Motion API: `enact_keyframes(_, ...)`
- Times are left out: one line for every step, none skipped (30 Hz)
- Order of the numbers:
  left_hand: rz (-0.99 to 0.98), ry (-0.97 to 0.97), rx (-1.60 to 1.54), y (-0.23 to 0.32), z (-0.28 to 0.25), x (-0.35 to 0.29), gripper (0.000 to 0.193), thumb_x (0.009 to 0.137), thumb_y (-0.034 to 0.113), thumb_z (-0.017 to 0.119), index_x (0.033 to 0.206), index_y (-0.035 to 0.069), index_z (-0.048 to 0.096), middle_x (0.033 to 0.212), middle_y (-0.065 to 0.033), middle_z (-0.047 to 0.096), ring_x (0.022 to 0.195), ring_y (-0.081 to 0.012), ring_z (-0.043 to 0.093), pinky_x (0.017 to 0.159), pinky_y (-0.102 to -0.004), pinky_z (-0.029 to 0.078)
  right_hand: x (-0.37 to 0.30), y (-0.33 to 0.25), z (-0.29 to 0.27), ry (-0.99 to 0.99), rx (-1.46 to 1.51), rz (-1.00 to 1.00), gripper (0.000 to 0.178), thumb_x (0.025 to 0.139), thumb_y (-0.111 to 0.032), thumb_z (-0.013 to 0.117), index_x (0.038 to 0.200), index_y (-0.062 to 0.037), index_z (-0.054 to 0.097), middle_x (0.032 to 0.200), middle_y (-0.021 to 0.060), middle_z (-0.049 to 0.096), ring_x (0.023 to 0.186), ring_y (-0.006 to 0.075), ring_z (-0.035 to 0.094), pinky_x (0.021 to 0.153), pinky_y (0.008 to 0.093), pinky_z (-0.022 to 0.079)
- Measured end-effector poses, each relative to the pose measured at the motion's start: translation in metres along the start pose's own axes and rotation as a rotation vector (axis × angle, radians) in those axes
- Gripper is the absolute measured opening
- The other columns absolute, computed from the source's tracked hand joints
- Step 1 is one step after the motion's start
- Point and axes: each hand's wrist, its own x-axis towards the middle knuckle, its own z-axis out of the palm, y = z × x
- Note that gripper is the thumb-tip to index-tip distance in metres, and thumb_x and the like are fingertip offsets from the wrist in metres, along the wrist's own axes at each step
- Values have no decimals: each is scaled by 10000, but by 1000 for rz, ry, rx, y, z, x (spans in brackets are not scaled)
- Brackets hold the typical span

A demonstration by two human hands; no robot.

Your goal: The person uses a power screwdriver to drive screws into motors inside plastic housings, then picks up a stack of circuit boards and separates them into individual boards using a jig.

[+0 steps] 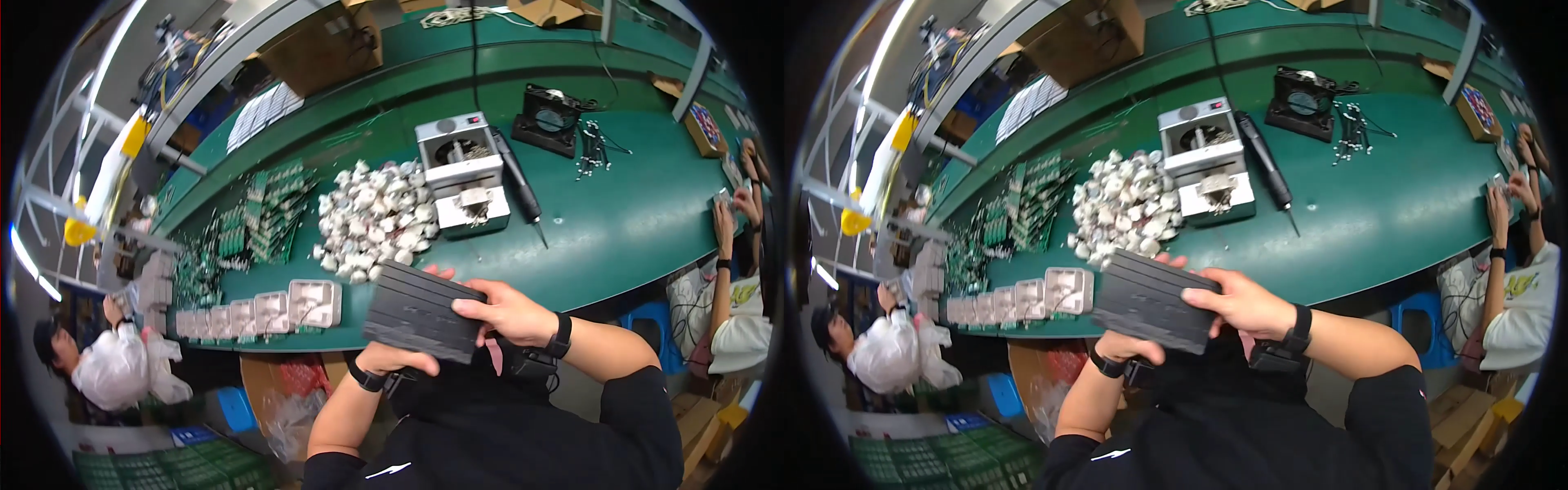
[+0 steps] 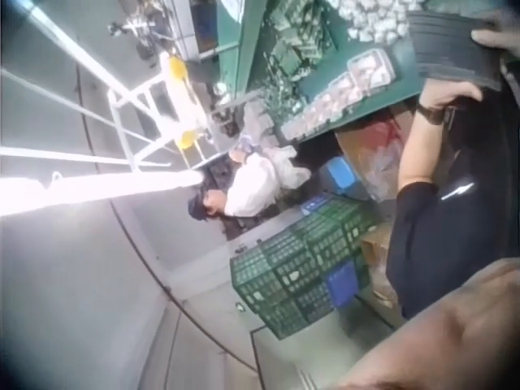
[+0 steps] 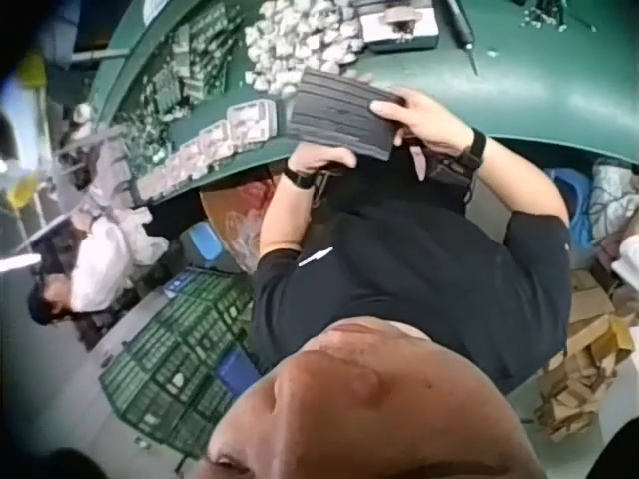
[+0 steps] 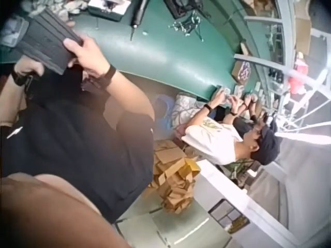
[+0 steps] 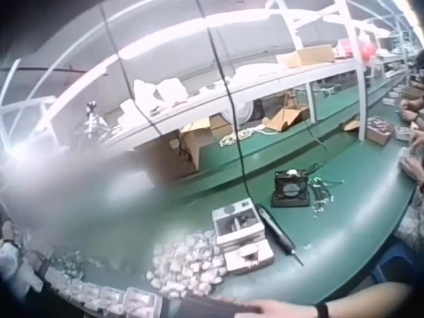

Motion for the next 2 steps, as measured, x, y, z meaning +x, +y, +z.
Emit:
enact_keyframes(-100, 51, 80, -6, -2, -14, 1340, 599, 330, 1002, 1614, 113, 155, 1620, -101, 272, 1477, -314, 314, 1215, -492, 274, 1, 14, -10, -22, 11, 117, 643, 993, -282, 666, 1496, -38, 351, 1125, 140, 665, 921, 238, 701, 793, 315, 592)
enact_keyframes(-282, -76, 491, 4, -26, -30, 1387, 607, 298, 1002, 1628, 121, 79, 1687, -126, 131, 1524, -334, 235, 1238, -491, 210, 1, 28, -24, -42, 21, 233, 686, 1000, -293, 655, 1541, -66, 298, 1152, 152, 658, 950, 243, 700, 791, 309, 593)
